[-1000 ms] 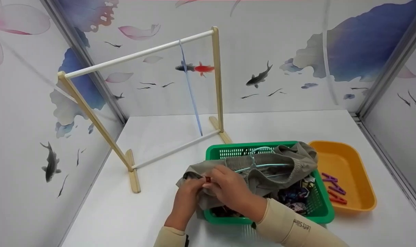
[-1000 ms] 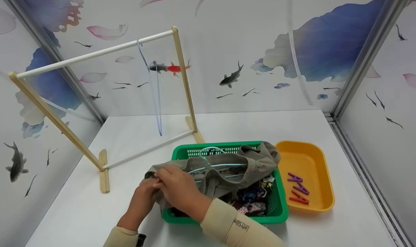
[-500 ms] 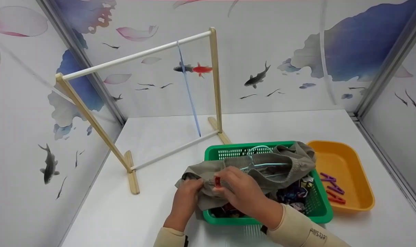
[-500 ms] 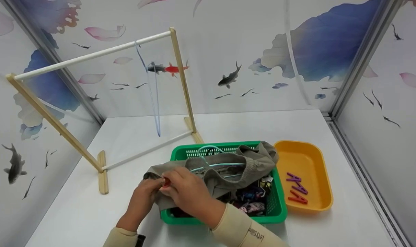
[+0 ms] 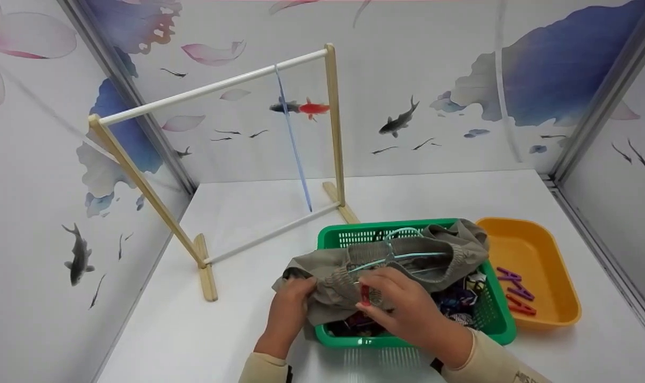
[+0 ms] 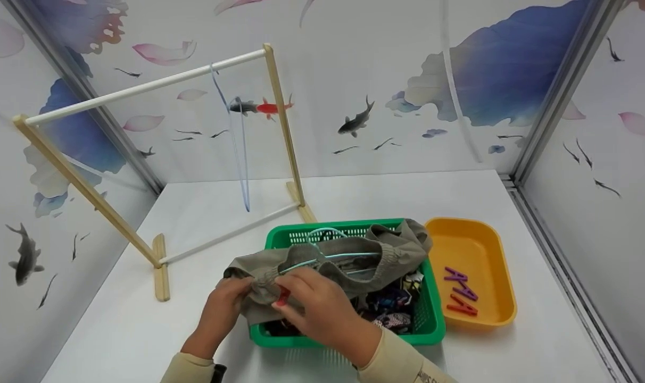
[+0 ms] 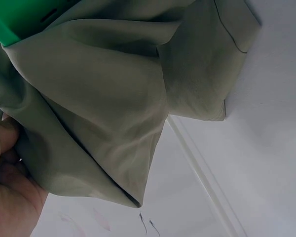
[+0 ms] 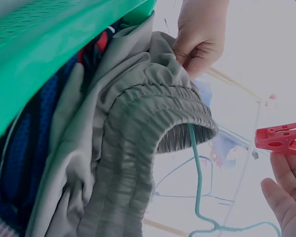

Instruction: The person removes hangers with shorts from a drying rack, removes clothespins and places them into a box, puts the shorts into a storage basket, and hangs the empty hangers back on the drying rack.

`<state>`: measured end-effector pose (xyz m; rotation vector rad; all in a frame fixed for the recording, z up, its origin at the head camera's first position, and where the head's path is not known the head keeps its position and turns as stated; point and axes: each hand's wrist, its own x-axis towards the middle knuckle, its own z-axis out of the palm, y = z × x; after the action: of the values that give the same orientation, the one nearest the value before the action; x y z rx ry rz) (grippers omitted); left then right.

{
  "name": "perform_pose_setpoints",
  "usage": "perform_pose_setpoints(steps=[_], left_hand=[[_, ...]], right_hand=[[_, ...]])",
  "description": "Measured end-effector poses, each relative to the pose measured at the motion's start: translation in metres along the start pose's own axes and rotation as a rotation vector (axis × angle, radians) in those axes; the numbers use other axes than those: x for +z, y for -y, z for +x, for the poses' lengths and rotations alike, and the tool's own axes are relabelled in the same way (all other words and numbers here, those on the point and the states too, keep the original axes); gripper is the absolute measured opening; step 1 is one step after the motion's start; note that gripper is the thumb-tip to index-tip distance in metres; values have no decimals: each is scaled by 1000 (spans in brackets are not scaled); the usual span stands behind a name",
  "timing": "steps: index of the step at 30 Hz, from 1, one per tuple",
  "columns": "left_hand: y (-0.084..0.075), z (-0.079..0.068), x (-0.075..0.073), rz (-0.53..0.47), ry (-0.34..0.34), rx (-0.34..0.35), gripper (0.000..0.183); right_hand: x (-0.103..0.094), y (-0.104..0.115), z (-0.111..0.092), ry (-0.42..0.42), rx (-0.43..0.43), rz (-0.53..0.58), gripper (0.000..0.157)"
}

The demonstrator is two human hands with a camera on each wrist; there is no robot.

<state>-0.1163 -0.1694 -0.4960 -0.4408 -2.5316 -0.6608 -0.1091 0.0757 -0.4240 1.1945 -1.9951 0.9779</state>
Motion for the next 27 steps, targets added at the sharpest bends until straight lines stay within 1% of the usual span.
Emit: perform_pose_setpoints(steps=[5, 8, 15, 18, 23, 27], left_hand=[[0, 0, 0, 5, 5, -6, 21], [0, -1, 0, 3, 1, -5, 21], [0, -1, 0, 19, 1, 0, 19], [0, -1, 0, 24, 5, 6, 18], [0, 0, 0, 18, -2, 20, 17], [-1, 0, 0, 25, -18, 34, 15]], right_hand=[[-10, -2, -7, -27, 4, 28, 34], [-16, -3, -11, -49, 3, 21, 32], [-29, -9, -24, -72, 26, -36, 35], [-33, -13, -29, -88, 27, -32, 36], [-41, -17, -34, -132, 27, -45, 39], [-48, -19, -38, -173, 64, -76, 42]])
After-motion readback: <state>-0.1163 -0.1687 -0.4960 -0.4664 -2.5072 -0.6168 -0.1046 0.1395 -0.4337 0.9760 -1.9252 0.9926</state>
